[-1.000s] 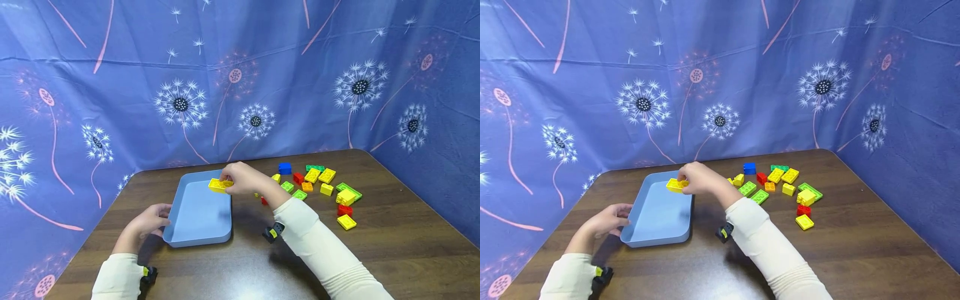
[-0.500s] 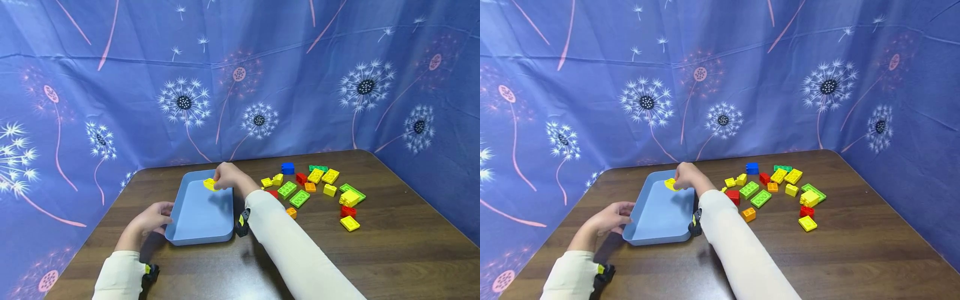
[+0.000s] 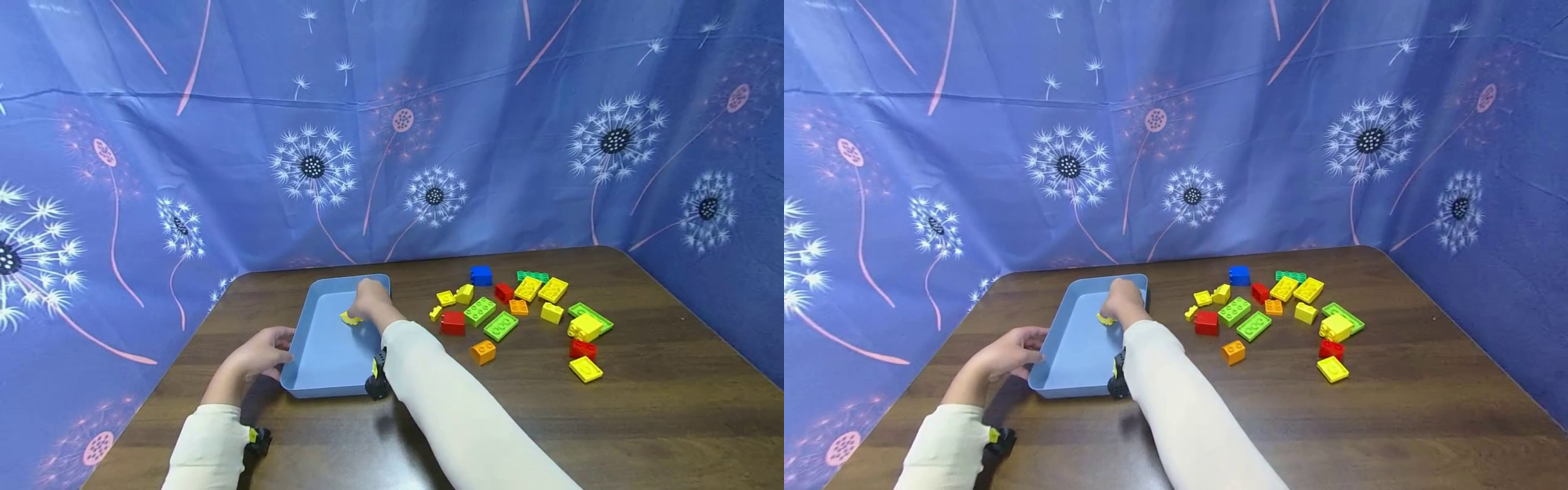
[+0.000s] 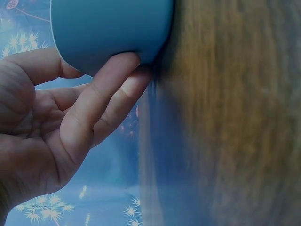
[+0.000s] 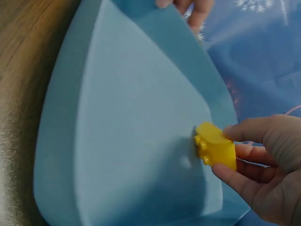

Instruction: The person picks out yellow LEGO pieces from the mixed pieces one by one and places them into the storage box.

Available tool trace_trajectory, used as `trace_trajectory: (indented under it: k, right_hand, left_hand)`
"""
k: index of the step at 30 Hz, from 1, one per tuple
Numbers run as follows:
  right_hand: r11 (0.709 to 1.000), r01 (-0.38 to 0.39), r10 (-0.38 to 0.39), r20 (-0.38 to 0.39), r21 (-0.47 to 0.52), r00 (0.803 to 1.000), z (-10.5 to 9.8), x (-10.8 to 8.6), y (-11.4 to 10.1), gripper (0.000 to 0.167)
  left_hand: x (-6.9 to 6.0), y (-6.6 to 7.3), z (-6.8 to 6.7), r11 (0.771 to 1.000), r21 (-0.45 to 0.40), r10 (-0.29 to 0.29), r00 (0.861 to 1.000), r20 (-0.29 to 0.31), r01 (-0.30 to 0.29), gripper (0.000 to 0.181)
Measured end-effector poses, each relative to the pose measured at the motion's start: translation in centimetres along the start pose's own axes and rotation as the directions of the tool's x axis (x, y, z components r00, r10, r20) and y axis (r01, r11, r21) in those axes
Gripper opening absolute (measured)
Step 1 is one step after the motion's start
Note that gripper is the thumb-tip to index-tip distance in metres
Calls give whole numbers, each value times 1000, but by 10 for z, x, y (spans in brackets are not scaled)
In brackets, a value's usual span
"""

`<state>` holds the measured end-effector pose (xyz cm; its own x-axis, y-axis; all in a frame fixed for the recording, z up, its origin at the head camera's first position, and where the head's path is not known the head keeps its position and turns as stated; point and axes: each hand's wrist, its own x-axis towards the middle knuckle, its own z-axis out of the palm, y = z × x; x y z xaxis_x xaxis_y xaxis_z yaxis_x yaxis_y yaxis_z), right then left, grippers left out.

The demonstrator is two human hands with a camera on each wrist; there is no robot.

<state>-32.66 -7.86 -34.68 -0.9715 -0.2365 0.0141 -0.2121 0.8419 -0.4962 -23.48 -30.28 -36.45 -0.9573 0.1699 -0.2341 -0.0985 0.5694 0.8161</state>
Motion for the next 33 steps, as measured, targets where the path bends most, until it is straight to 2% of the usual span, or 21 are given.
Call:
trace_trajectory:
  k: [2,6,12,15,19,21,25,33]
  right_hand:
    - [1000,-2,2,-3,-22,1000,3,1,1,20]
    - [1000,-7,7,1,-4,1000,5,2,3,21]
    - [1000,-2,2,-1,0,1000,-1,5,3,16]
    - [1000,6,-6,2,-6,1000,-5,6,6,25]
    - [997,73,-74,-50,-22,996,-14,5,9,34]
    - [993,111,-114,-90,-40,989,-21,2,10,27]
    - [985,161,-166,-111,-57,980,-36,-8,12,10]
    - [979,191,-197,-102,-70,975,-59,-28,26,8]
  left_hand:
    - [1,1,0,1000,0,-3,1000,-4,3,56]
    - [0,2,0,1000,-10,-14,1000,-8,14,56]
    - [1,2,-1,1000,-3,0,1000,-8,0,56]
    - [2,1,-1,1000,-9,-2,1000,2,2,56]
    - [2,1,-1,1000,-9,2,1000,7,-2,56]
    - [2,2,-1,1000,-6,-1,1000,6,2,57]
    - [1,3,-1,1000,4,-12,1000,6,12,57]
    - [0,3,0,1000,10,-12,1000,20,12,57]
